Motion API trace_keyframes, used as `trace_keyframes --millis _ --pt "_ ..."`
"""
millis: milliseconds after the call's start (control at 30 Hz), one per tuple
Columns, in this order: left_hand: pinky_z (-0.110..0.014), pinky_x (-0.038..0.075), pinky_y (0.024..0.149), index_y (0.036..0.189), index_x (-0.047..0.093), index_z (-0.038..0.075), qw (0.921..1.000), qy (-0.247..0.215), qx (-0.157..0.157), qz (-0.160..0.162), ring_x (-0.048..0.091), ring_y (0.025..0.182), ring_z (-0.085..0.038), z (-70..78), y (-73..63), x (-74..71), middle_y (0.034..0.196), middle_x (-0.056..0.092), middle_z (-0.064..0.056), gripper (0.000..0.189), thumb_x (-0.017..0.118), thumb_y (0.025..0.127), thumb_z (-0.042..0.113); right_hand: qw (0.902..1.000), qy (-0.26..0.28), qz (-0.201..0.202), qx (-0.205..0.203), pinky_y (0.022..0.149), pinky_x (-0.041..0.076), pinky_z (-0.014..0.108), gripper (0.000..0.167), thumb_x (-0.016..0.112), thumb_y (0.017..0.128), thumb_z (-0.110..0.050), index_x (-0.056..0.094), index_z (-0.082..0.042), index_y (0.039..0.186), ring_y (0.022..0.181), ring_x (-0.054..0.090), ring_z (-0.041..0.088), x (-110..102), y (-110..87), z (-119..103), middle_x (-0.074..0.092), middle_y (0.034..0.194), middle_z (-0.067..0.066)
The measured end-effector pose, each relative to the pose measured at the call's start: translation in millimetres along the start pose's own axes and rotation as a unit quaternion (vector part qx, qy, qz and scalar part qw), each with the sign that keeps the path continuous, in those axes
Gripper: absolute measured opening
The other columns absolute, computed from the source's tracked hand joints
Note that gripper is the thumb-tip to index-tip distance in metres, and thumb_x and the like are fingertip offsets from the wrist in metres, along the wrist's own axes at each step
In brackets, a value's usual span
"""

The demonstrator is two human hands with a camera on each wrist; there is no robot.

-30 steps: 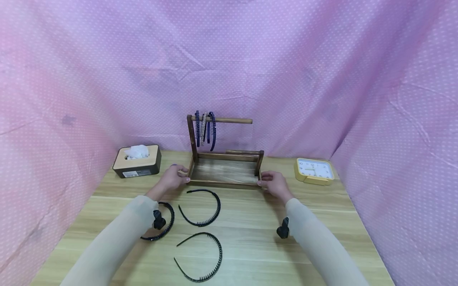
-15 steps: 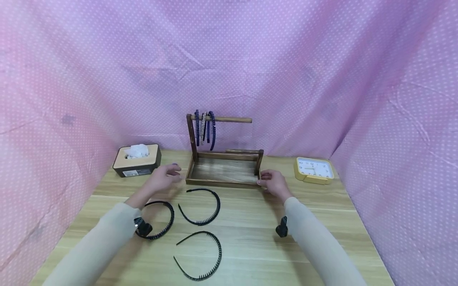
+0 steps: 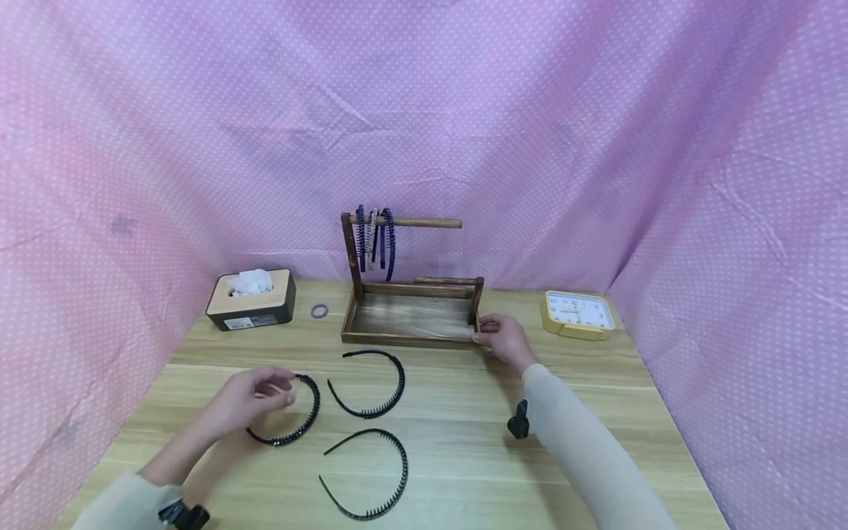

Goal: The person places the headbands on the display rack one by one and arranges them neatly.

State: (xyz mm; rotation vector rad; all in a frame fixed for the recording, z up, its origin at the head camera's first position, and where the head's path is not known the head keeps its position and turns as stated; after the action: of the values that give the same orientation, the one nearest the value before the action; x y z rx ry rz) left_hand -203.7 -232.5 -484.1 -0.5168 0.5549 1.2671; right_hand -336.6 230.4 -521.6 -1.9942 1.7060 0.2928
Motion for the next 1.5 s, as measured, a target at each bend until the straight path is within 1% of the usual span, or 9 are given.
trace_keyframes --millis 100,200,333,467,567,867,1100,1267,1500 --pt "-0.024 0.057 0.080 0.124 0.069 0.003 1.0000 -0.004 0.000 -0.009 0.068 0.091 -0.013 -8.5 -16.4 10.2 0.105 0.074 -0.003 0.043 0.082 0.088 0.022 1.0000 0.002 0.003 -0.002 0.079 0.063 0.041 0.048 0.070 0.098 -0.010 0.054 0.003 0.142 0.112 0.068 0.031 -1 1.4 -1 0.060 0.139 0.028" --pt "-0.026 0.058 0.082 0.123 0.070 0.005 0.9997 -0.002 0.019 -0.014 0.069 0.091 -0.013 -11.2 -25.8 19.6 0.106 0.075 -0.003 0.044 0.084 0.085 0.023 1.0000 0.005 0.007 -0.003 0.078 0.063 0.039 0.048 0.070 0.098 -0.011 0.054 0.003 0.142 0.110 0.068 0.029 -3 3.4 -1 0.060 0.139 0.028" --pt "-0.027 0.059 0.083 0.122 0.070 0.006 0.9989 0.016 0.040 -0.021 0.069 0.092 -0.014 -10.6 -32.7 29.9 0.106 0.075 0.000 0.046 0.086 0.083 0.025 0.9999 0.010 0.006 -0.006 0.078 0.063 0.039 0.050 0.070 0.098 -0.011 0.053 0.003 0.143 0.109 0.069 0.028 -3 5.7 0 0.060 0.139 0.029" --pt "-0.028 0.058 0.085 0.122 0.071 0.010 0.9976 0.049 0.043 -0.026 0.070 0.095 -0.012 -11.0 -37.2 36.4 0.107 0.076 0.004 0.045 0.086 0.082 0.026 0.9999 0.008 0.006 -0.007 0.079 0.063 0.039 0.050 0.070 0.098 -0.011 0.053 0.003 0.143 0.113 0.068 0.031 -3 4.5 1 0.059 0.140 0.029" --pt "-0.029 0.059 0.086 0.121 0.071 0.011 0.9975 0.051 0.042 -0.028 0.071 0.096 -0.011 -11.8 -40.4 39.1 0.107 0.076 0.004 0.044 0.085 0.082 0.025 0.9999 0.004 0.009 -0.005 0.079 0.063 0.039 0.049 0.070 0.099 -0.011 0.054 0.003 0.142 0.114 0.068 0.033 -3 3.0 2 0.060 0.140 0.028" --pt "-0.030 0.058 0.086 0.118 0.074 0.012 0.9969 0.073 0.025 -0.018 0.070 0.095 -0.009 -15.5 -44.2 43.8 0.106 0.077 0.007 0.041 0.087 0.080 0.024 0.9999 -0.004 0.009 -0.006 0.074 0.063 0.037 0.048 0.071 0.098 -0.012 0.056 0.001 0.141 0.109 0.070 0.029 -1 2.5 4 0.062 0.138 0.026" --pt "-0.029 0.058 0.084 0.115 0.075 0.011 0.9969 0.072 0.026 -0.016 0.069 0.093 -0.010 -15.0 -43.1 45.9 0.105 0.076 0.007 0.041 0.088 0.078 0.025 0.9999 -0.007 0.012 -0.007 0.074 0.063 0.037 0.047 0.071 0.098 -0.013 0.056 0.001 0.141 0.112 0.069 0.031 -1 3.3 4 0.063 0.137 0.026" --pt "-0.030 0.058 0.084 0.113 0.077 0.012 0.9960 0.085 0.024 -0.011 0.070 0.093 -0.011 -14.9 -41.9 47.4 0.103 0.076 0.008 0.037 0.087 0.078 0.019 0.9998 -0.007 0.014 -0.008 0.074 0.063 0.037 0.047 0.071 0.098 -0.013 0.056 0.001 0.141 0.112 0.069 0.031 -1 3.8 4 0.063 0.137 0.026" --pt "-0.025 0.055 0.077 0.106 0.080 0.016 0.9916 0.122 0.043 0.001 0.064 0.086 -0.002 -13.9 -40.7 48.7 0.096 0.072 0.012 0.028 0.085 0.079 0.011 0.9998 -0.006 0.018 -0.009 0.073 0.063 0.037 0.047 0.072 0.097 -0.012 0.057 0.001 0.140 0.110 0.070 0.032 -1 3.9 5 0.063 0.137 0.026"
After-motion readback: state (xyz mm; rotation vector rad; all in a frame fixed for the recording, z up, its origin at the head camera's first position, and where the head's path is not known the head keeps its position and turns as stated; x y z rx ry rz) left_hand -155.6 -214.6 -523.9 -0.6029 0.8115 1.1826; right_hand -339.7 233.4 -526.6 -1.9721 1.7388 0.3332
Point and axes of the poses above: each hand's wrist, its own y-axis towards the middle knuckle, its own x-axis out of the palm, z = x × y, the point moved 7 cm from there along y, towards the middle knuckle
